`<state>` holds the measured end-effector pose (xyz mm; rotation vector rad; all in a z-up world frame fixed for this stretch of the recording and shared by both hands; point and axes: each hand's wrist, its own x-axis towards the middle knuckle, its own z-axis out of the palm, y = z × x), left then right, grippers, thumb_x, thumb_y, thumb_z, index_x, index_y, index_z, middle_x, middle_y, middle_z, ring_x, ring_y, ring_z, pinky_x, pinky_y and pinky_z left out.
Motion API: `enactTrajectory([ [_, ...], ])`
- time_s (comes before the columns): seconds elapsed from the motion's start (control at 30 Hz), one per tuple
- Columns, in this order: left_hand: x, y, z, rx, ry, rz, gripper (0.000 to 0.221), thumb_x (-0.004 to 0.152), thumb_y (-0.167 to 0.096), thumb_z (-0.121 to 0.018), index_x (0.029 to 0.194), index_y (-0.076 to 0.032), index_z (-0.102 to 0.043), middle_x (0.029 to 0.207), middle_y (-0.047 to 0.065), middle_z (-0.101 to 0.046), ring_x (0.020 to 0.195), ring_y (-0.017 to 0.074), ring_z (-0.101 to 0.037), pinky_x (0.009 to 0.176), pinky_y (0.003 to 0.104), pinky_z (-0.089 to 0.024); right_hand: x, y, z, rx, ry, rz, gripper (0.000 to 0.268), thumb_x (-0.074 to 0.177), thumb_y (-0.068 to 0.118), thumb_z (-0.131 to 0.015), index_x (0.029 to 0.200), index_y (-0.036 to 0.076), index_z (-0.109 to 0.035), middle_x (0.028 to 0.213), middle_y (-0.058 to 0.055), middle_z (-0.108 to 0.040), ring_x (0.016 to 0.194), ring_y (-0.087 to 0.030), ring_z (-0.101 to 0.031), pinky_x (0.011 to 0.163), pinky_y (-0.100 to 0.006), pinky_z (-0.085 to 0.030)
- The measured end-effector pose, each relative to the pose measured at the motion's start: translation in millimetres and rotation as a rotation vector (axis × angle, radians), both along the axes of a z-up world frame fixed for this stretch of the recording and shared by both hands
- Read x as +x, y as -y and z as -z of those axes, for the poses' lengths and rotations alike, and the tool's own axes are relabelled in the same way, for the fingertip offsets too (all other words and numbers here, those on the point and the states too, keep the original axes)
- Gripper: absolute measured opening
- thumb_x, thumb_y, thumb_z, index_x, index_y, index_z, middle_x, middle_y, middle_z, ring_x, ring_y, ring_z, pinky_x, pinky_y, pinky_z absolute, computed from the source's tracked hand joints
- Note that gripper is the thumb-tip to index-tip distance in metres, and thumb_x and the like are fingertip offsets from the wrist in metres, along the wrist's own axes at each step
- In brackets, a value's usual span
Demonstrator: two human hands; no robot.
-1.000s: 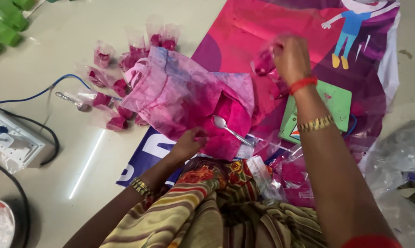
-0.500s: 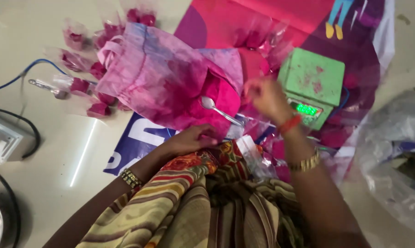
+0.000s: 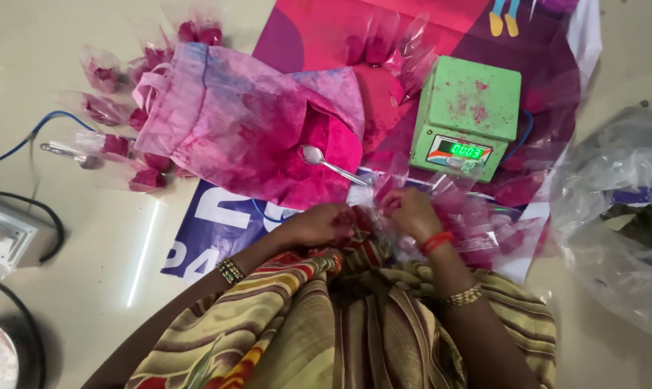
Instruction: The person scoops pink powder from a bag and weighs it into small plastic packets using a digital scale.
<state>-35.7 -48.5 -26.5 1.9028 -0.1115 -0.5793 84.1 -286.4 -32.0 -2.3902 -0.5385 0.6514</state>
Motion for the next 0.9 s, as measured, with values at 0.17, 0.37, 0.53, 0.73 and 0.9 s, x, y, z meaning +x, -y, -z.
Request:
enactTrajectory([
  [0.17,4,0,-41,-0.230,-0.162,-0.407,0.055,0.087,-0.026,-0.074,0.135,-0.008,-0.054,0.116,0.008,-0.071,0.099,0.0207,-0.071,0.078,0.037,-0.061,7,3,-26,0.453,-0.346,0.077,0.009,0.086,0.005,-0.076,0.094,0.002,-0.074,0.083,-0.002,-0.073,0.075,-0.008,-0.063,0.068,-0.025,-0.050],
  [0.37,14,18,-35,-0.271,-0.285,-0.439,0.056,0.089,-0.025,-0.077,0.138,-0.005,-0.060,0.107,0.012,-0.070,0.088,0.0205,-0.064,0.071,0.036,-0.054,10,15,-36,0.421,-0.248,0.009,0.008,0.091,0.007,-0.074,0.098,0.002,-0.073,0.083,-0.002,-0.071,0.076,-0.007,-0.060,0.069,-0.024,-0.049],
  [0.53,26,28,-48,-0.418,-0.061,-0.440,0.060,0.084,-0.017,-0.081,0.137,-0.004,-0.055,0.123,0.006,-0.071,0.105,0.0101,-0.069,0.084,0.028,-0.057,4,7,-78,0.564,-0.257,0.228,0.014,0.089,0.002,-0.076,0.102,0.002,-0.071,0.087,-0.001,-0.072,0.078,-0.007,-0.062,0.064,-0.024,-0.046],
  [0.73,34,42,-49,-0.523,0.009,-0.565,0.021,0.091,-0.004,-0.075,0.109,0.007,-0.071,0.095,0.008,-0.077,0.086,0.0099,-0.071,0.079,0.024,-0.056,-3,5,-86,0.797,-0.342,0.219,0.023,0.083,-0.003,-0.078,0.105,0.003,-0.073,0.093,-0.001,-0.075,0.084,-0.007,-0.069,0.076,-0.023,-0.056],
  [0.9,33,51,-53,-0.535,0.049,-0.590,0.015,0.088,0.002,-0.076,0.102,0.002,-0.070,0.090,0.006,-0.076,0.081,0.0091,-0.071,0.075,0.024,-0.056,-8,8,-98,0.752,-0.266,0.187,0.028,0.080,-0.004,-0.085,0.104,-0.002,-0.071,0.092,-0.003,-0.074,0.084,-0.010,-0.067,0.076,-0.026,-0.055],
])
